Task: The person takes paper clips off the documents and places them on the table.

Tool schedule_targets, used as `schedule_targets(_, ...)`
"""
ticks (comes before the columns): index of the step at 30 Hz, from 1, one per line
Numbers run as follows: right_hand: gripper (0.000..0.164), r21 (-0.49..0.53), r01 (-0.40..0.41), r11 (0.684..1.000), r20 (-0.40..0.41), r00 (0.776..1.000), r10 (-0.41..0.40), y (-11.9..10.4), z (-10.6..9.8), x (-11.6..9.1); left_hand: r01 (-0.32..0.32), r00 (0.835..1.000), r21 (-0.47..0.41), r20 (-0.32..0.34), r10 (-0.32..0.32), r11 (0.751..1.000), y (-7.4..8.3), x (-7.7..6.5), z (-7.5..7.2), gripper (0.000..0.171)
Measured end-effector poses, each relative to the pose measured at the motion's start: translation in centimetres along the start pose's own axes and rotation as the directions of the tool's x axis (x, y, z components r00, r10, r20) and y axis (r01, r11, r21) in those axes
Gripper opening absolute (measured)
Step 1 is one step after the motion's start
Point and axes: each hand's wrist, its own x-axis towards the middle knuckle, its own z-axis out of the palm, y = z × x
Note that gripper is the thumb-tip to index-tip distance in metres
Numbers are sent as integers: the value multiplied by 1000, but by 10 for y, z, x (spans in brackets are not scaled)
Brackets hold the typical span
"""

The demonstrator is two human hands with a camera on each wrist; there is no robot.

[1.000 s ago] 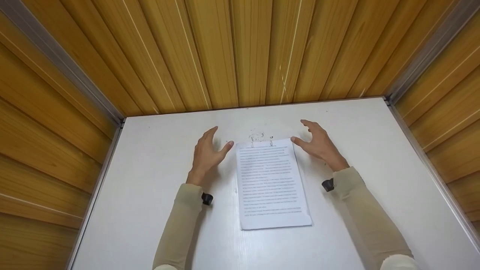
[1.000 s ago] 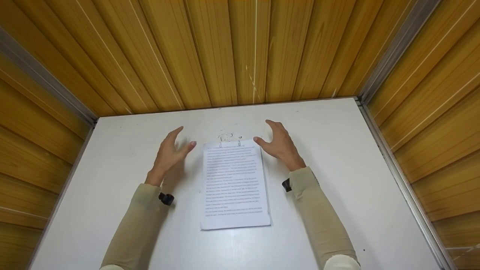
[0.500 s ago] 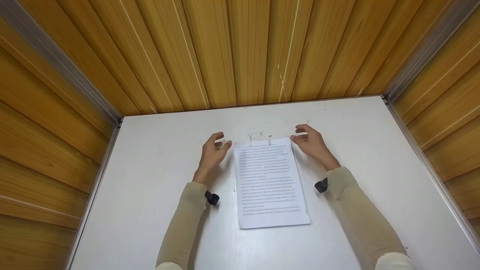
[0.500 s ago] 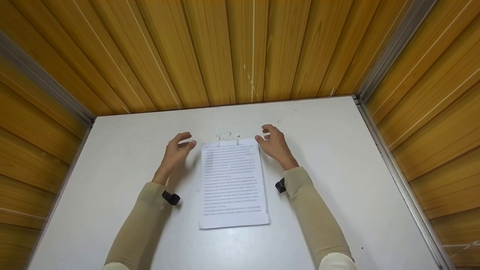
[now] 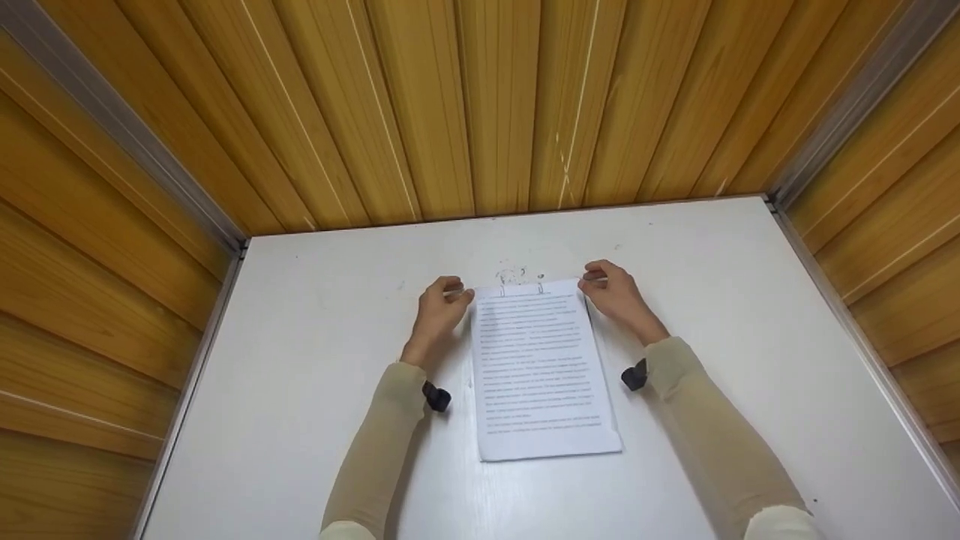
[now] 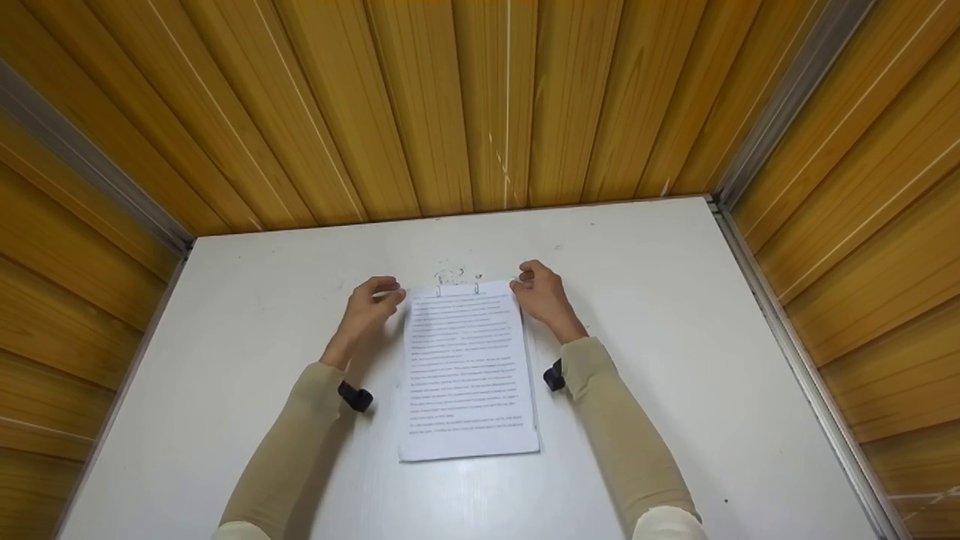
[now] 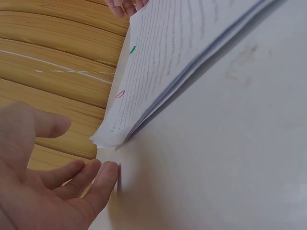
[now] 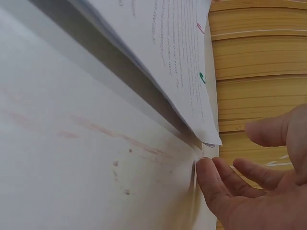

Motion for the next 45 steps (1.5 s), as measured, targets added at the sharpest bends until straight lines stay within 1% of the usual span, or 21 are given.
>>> schedule_targets(5, 49, -20, -31, 999, 4, 999, 31, 3, 5, 0, 29, 1000, 13, 11, -29, 999, 0, 0, 4, 51)
schedule_targets(11, 47, -49, -35, 998, 12, 999, 35, 2, 6, 0, 68, 997, 62, 37, -71, 996, 2, -2, 5, 51)
schedule_targets(15, 45, -53, -41, 998, 16, 999, 42, 1, 5, 0, 96, 995, 84, 27, -99, 992, 3, -1, 6, 51)
schedule_targets(18, 41, -56, -43, 997, 10, 999, 44, 0, 5, 1, 95, 995, 98, 12, -96, 991, 4, 0, 8, 46)
schedule_targets(22, 35, -41, -52, 998, 8, 999, 53, -1, 6, 1, 66, 998, 111, -7, -65, 992, 3, 2, 10, 37)
schedule_targets(27, 33, 4, -88, 996, 10, 996, 87, -1, 6, 2, 16, 1000, 79, -28, -14, 997, 0, 5, 11, 31)
schedule_targets(29, 32, 34, -105, 994, 19, 994, 104, 0, 7, 2, 7, 999, 60, -31, -5, 998, 0, 5, 11, 30)
schedule_targets(36, 31, 112, -147, 983, 47, 989, 142, 2, 9, 1, 34, 999, 12, -28, -34, 999, -4, 3, 13, 30)
schedule_targets(38, 31, 154, -160, 975, 63, 986, 151, 3, 9, 1, 35, 999, -3, -20, -36, 999, -4, 3, 14, 29)
schedule_targets(42, 34, 253, -187, 949, 90, 981, 170, 2, 8, 1, 31, 1000, -38, 2, -31, 999, -5, 1, 13, 29)
schedule_targets(45, 34, 305, -195, 932, 88, 980, 176, 2, 7, 0, 34, 999, -83, 14, -33, 996, -7, -2, 13, 28)
